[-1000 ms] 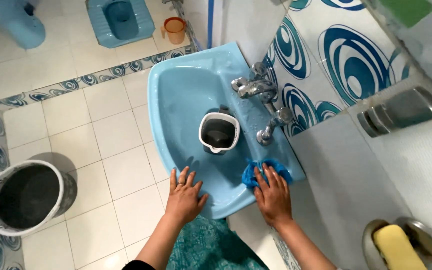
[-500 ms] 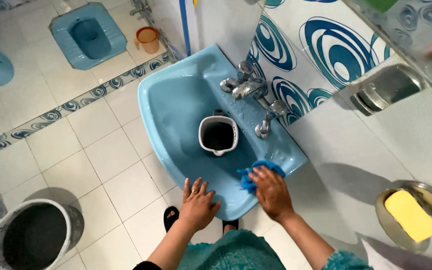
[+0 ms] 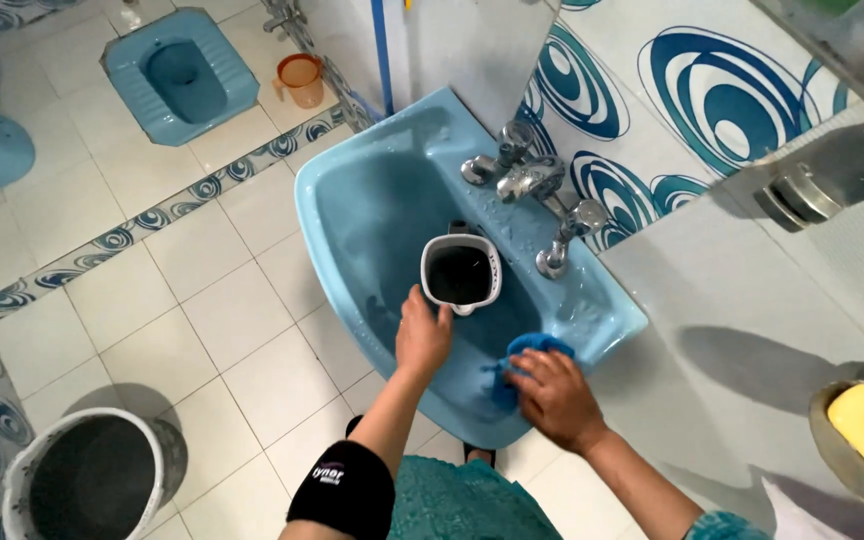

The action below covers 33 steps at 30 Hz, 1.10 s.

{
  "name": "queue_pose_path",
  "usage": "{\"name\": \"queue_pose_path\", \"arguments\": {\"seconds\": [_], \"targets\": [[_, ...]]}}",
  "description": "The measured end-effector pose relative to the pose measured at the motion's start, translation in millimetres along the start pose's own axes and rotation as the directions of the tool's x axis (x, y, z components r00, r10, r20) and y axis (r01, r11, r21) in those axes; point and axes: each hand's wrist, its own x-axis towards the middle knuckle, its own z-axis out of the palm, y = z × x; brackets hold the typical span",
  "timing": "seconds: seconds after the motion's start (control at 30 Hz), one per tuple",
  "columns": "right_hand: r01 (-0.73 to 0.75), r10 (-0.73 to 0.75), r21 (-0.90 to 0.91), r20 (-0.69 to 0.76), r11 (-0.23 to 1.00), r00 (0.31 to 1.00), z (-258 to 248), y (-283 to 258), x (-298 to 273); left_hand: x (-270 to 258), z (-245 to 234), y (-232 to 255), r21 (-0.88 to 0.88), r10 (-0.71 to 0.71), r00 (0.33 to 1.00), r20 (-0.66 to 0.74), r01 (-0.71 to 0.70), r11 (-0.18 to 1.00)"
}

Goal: Cleaning a bathroom sink area using a cloth, sponge, and water mug.

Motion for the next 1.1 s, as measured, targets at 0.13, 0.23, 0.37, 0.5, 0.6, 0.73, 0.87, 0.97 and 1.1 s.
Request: {"name": "queue_pose_path", "arguments": {"seconds": [0.13, 0.23, 0.37, 0.5, 0.6, 0.73, 0.87, 0.97, 1.1], "targets": [[-0.094, 0.101, -0.139, 0.037, 0.986, 0.994, -11.7, 13.1, 32.5, 42.7, 12.0, -4.5, 0.145, -0.371, 0.924, 0.095, 0.356, 0.923], [-0.137, 0.208, -0.18, 0.476, 0.974, 0.855, 0.3, -20.3, 43.5, 51.4, 23.5, -12.6, 0.198, -0.447, 0.885, 0.131, 0.418, 0.886], [-0.319, 0.232, -0.005, 0.698, 0.948, 0.677, 42.6, -85.1, 57.7, 56.1, 35.2, -34.6, 0.136, -0.425, 0.901, 0.091, 0.411, 0.901], [-0.478, 0.201, 0.493, 0.513, 0.726, 0.834, 176.4, -30.9, 51.5, 49.9, 16.0, -39.5, 0.095, -0.315, 0.949, 0.001, 0.313, 0.945], [-0.36, 0.148, 0.255, 0.593, 0.898, 0.791, 234.2, 16.1, 49.4, 51.7, 11.9, -51.2, 0.112, -0.282, 0.959, -0.02, 0.282, 0.953], [-0.077, 0.29, -0.322, 0.695, 0.944, 0.658, 221.9, 33.2, 68.9, 53.7, 1.1, -58.1, 0.095, -0.261, 0.965, -0.037, 0.263, 0.96], [-0.329, 0.273, -0.073, 0.739, 0.942, 0.616, 193.2, 0.9, 63.2, 58.4, -36.0, -30.7, 0.026, -0.217, 0.975, -0.057, 0.219, 0.975], [-0.413, 0.127, 0.267, 0.688, 0.871, 0.714, 195.7, 7.7, 41.7, 62.0, -61.4, -6.5, 0.033, -0.148, 0.987, -0.065, 0.15, 0.988], [-0.166, -0.007, 0.119, 0.832, 0.979, 0.554, 156.2, 6.5, 54.7, 71.6, -102.4, 23.4, 0.015, -0.132, 0.991, -0.033, 0.133, 0.991]]}}
